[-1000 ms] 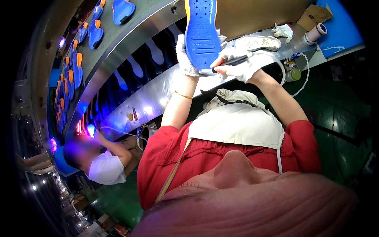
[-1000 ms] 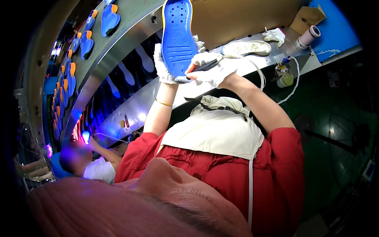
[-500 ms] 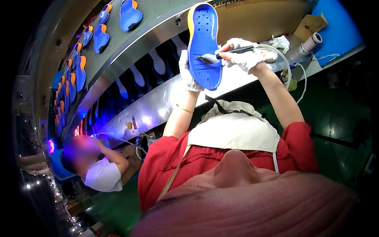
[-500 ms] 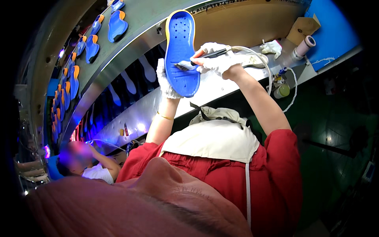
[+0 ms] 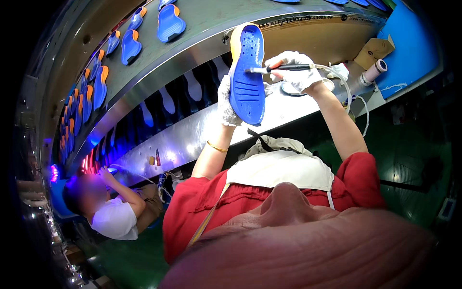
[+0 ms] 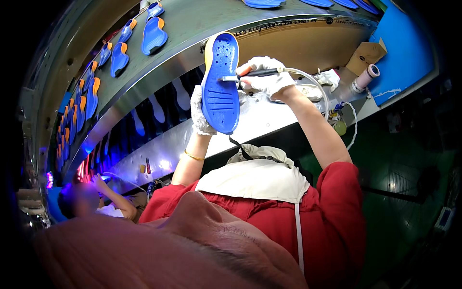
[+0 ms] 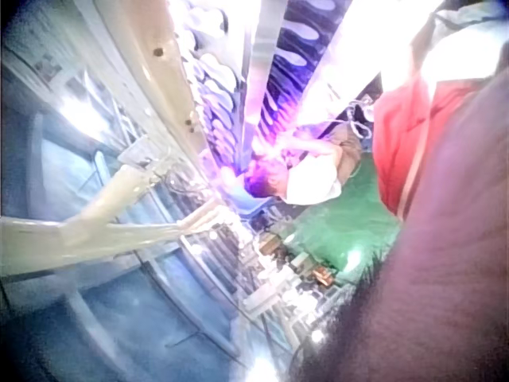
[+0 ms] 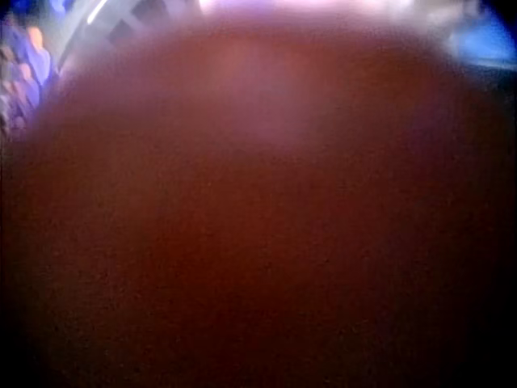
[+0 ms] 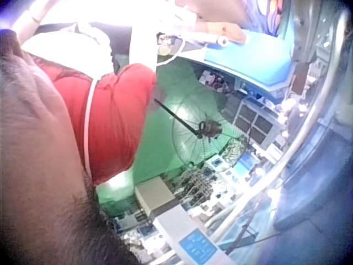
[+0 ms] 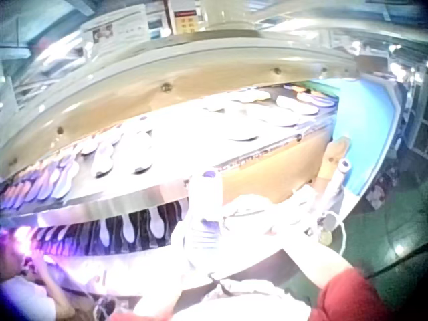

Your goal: The person applies adhesive to the inner surface of blue shoe soles using a brush tool, picking up each sole from a rack and returning it after coating.

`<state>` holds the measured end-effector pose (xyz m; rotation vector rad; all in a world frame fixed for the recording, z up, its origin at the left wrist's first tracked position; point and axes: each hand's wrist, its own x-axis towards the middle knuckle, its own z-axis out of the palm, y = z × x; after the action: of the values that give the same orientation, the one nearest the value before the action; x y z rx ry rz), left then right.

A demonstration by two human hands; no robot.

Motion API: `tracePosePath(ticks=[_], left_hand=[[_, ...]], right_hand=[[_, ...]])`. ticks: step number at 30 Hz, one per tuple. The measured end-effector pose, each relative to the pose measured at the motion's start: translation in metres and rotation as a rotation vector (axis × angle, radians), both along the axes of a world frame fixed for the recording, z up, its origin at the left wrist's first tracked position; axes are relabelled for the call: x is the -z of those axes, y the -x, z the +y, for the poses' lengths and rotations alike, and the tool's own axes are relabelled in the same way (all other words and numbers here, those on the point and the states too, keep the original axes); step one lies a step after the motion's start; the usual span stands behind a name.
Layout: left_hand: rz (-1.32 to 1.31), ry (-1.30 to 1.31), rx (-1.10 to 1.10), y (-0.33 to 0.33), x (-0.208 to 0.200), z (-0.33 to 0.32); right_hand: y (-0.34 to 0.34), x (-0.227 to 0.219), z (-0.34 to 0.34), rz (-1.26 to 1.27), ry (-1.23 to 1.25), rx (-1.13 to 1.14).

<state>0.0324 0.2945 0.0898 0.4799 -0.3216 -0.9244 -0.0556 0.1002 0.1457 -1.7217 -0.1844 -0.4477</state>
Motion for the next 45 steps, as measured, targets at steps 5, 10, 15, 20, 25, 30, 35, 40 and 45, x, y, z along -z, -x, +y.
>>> tracePosePath(ticks=[5, 10, 15, 20, 25, 30, 35, 40, 45], left_hand=[[-0.049, 0.013, -0.044, -0.005, -0.014, -0.01], [-0.175, 0.059, -0.062, -0.037, -0.052, -0.013], [-0.061, 0.23, 0.0, -0.131, -0.106, -0.06], [-1.411, -0.147, -0.693, -0.194, -0.043, -0.055], [-1.658, -0.473, -0.931, -0.148, -0.079, -0.014], [-1.774, -1.345, -1.015, -0.216, -0.092, 0.057], [-1.953, -0.924, -1.206, -0.182, -0.089, 0.088], [-0.999, -0.126, -1.376, -0.101, -0.148, 0.095], [-0.773, 0.176, -0.761, -0.079, -0.17, 0.141]], right_hand=[[0.001, -0.024, 0.006, -0.386, 0.549, 0.127], [0.025, -0.049, 0.011, -0.353, 0.623, 0.088], [0.03, -0.05, 0.008, -0.286, 0.364, 0.286], [0.031, -0.025, 0.022, -0.25, 0.381, 0.211], [0.051, -0.008, 0.017, -0.043, 0.249, 0.264], [0.038, -0.002, 0.038, 0.159, 0.124, 0.139], [0.033, 0.009, 0.04, 0.18, 0.132, 0.172], [0.034, 0.028, 0.015, 0.189, -0.032, 0.253], [0.022, 0.031, 0.025, 0.248, 0.009, 0.341]])
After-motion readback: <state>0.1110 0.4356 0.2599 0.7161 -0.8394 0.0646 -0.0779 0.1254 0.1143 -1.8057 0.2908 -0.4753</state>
